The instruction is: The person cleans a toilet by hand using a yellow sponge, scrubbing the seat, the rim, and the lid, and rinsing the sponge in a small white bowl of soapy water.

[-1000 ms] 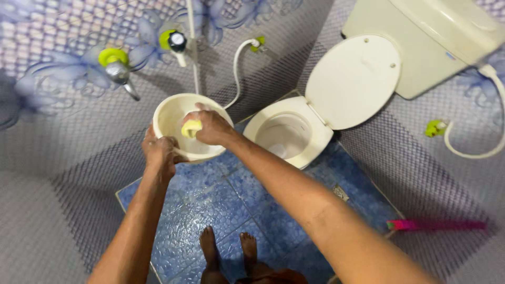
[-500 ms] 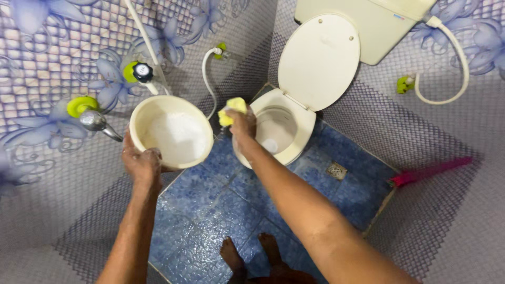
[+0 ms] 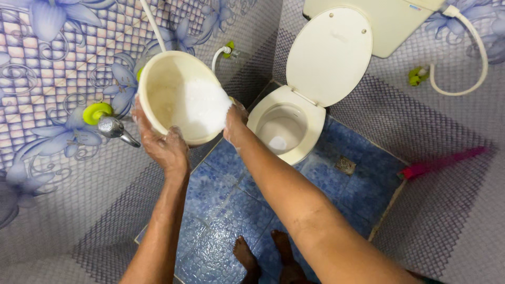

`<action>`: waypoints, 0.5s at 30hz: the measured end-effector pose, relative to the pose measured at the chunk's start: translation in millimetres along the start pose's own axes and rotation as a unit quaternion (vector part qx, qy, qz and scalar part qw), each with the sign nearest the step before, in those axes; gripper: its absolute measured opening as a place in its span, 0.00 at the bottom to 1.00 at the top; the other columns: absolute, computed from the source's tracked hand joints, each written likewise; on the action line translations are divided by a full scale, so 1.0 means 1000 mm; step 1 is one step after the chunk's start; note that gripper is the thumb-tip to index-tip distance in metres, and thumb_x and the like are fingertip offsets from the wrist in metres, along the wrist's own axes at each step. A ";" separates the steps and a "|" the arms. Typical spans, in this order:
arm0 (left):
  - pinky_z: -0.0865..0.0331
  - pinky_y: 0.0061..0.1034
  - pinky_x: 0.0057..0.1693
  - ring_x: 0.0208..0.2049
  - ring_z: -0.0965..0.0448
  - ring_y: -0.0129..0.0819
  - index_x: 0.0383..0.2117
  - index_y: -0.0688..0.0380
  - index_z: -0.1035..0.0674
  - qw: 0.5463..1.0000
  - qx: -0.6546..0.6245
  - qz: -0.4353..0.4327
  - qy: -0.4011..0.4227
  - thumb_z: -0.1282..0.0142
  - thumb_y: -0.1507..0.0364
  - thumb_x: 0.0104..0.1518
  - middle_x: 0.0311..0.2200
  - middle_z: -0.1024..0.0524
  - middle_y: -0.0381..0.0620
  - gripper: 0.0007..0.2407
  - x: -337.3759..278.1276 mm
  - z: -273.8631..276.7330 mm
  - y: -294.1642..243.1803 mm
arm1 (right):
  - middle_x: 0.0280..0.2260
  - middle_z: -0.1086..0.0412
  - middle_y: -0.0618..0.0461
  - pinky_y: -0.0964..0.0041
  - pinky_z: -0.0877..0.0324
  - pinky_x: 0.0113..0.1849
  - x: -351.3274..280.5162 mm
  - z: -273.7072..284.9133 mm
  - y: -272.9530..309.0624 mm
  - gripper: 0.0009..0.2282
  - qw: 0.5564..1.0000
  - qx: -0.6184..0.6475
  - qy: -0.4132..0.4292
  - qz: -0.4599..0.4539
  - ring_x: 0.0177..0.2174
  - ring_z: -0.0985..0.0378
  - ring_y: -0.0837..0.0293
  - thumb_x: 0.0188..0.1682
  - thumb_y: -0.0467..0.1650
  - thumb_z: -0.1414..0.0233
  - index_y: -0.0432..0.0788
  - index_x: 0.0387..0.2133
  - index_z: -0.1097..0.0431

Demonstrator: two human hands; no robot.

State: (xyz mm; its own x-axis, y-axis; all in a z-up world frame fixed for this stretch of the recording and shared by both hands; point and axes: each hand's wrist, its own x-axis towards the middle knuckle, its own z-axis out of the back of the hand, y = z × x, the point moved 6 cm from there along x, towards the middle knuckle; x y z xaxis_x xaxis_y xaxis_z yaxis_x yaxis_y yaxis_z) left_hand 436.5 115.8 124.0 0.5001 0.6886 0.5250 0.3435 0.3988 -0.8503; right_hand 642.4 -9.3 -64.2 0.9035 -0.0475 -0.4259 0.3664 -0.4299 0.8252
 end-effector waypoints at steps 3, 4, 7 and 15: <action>0.34 0.33 0.70 0.65 0.28 0.46 0.69 0.64 0.38 0.992 -0.105 0.074 -0.003 0.57 0.92 0.44 0.65 0.31 0.55 0.37 -0.002 0.013 0.013 | 0.40 0.23 0.49 0.57 0.23 0.36 -0.005 -0.001 -0.002 0.15 0.999 -0.027 0.023 -0.009 0.36 0.19 0.54 0.48 0.29 0.51 0.45 0.48 0.25; 0.33 0.32 0.69 0.65 0.28 0.45 0.69 0.63 0.39 0.987 -0.134 0.091 0.003 0.58 0.93 0.42 0.65 0.31 0.55 0.38 -0.003 0.021 0.017 | 0.40 0.23 0.49 0.57 0.23 0.35 -0.009 0.002 -0.003 0.15 0.999 -0.032 0.025 -0.010 0.36 0.19 0.54 0.48 0.29 0.51 0.44 0.47 0.25; 0.32 0.32 0.71 0.65 0.26 0.45 0.70 0.63 0.37 0.989 -0.101 0.082 0.069 0.58 0.93 0.44 0.65 0.30 0.57 0.38 -0.010 0.037 0.022 | 0.40 0.23 0.49 0.57 0.23 0.35 -0.026 0.025 -0.011 0.14 0.999 -0.040 0.017 -0.012 0.35 0.19 0.54 0.47 0.29 0.51 0.44 0.47 0.25; 0.23 0.38 0.47 0.55 0.22 0.48 0.69 0.53 0.39 0.928 -0.084 0.350 0.098 0.61 0.92 0.44 0.62 0.31 0.53 0.39 -0.046 0.023 0.030 | 0.38 0.23 0.48 0.56 0.23 0.35 -0.033 0.099 -0.035 0.13 0.996 -0.032 -0.089 -0.007 0.34 0.19 0.53 0.46 0.28 0.51 0.42 0.44 0.25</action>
State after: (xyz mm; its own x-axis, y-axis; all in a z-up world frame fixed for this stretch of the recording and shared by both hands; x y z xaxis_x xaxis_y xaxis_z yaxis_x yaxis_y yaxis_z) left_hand 405.3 109.8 73.7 0.7764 0.6138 -0.1433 -0.0099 -0.2155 -0.9765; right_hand 577.5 -81.6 -115.7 0.8472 -0.2027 -0.4912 0.3966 -0.3738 0.8384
